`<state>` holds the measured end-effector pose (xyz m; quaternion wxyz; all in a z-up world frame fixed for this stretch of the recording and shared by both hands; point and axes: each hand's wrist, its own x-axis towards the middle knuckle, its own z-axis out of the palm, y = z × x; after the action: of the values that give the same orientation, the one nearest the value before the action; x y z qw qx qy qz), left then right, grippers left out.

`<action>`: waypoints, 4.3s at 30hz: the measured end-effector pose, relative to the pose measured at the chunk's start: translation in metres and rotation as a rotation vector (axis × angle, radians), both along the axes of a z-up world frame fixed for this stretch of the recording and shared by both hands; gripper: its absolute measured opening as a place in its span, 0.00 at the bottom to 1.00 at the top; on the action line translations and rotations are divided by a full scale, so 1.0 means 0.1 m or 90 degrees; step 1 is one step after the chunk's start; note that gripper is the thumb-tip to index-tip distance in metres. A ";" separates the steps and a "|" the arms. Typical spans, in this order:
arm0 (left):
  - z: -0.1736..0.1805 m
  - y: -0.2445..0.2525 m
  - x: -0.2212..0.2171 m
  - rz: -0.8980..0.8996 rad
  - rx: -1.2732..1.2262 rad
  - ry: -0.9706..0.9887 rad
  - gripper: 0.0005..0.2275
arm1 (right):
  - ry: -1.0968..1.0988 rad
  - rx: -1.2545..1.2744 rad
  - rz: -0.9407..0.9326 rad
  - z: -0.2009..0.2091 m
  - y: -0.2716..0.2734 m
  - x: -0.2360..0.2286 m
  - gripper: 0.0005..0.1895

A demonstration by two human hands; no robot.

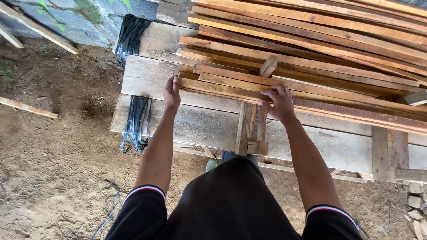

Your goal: Sort and bundle thin wooden slats in a workshop environment.

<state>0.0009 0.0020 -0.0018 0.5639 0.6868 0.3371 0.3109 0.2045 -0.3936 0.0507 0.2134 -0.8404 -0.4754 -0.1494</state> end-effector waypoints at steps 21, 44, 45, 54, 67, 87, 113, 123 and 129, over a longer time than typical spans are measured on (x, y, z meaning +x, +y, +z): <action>-0.35 0.46 0.08 -0.085 -0.061 0.141 0.19 | 0.061 0.027 -0.011 0.08 0.05 -0.05 0.20; 0.55 0.70 0.44 -0.232 -0.249 0.394 0.37 | 0.017 -0.003 -0.019 0.12 0.21 0.23 0.17; 0.69 0.63 0.43 -0.235 -0.238 0.429 0.35 | 0.029 -0.010 -0.019 0.07 0.20 0.27 0.18; 0.42 0.89 0.51 -0.217 -0.028 0.503 0.25 | 0.064 -0.046 0.021 0.34 0.24 0.28 0.26; 0.56 0.86 0.53 -0.200 0.063 0.384 0.20 | 0.185 -0.072 0.054 0.79 0.36 0.32 0.28; 0.50 0.79 0.79 -0.429 0.263 0.657 0.24 | 0.244 -0.397 -0.113 0.76 0.32 0.49 0.31; 1.55 0.53 0.74 -0.402 -0.293 0.697 0.44 | 0.267 -0.348 -0.154 0.52 -0.05 0.67 0.31; 0.57 0.89 0.80 -0.403 -0.242 0.666 0.40 | 0.252 -0.334 -0.124 0.47 -0.07 0.65 0.30; 0.60 0.86 0.81 -0.351 -0.288 0.668 0.41 | 0.256 -0.331 -0.128 0.54 -0.02 0.61 0.30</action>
<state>0.0821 0.0877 0.0578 0.5141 0.6734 0.4366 -0.3026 0.2654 -0.3961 0.1043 0.0657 -0.9220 -0.3606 0.1250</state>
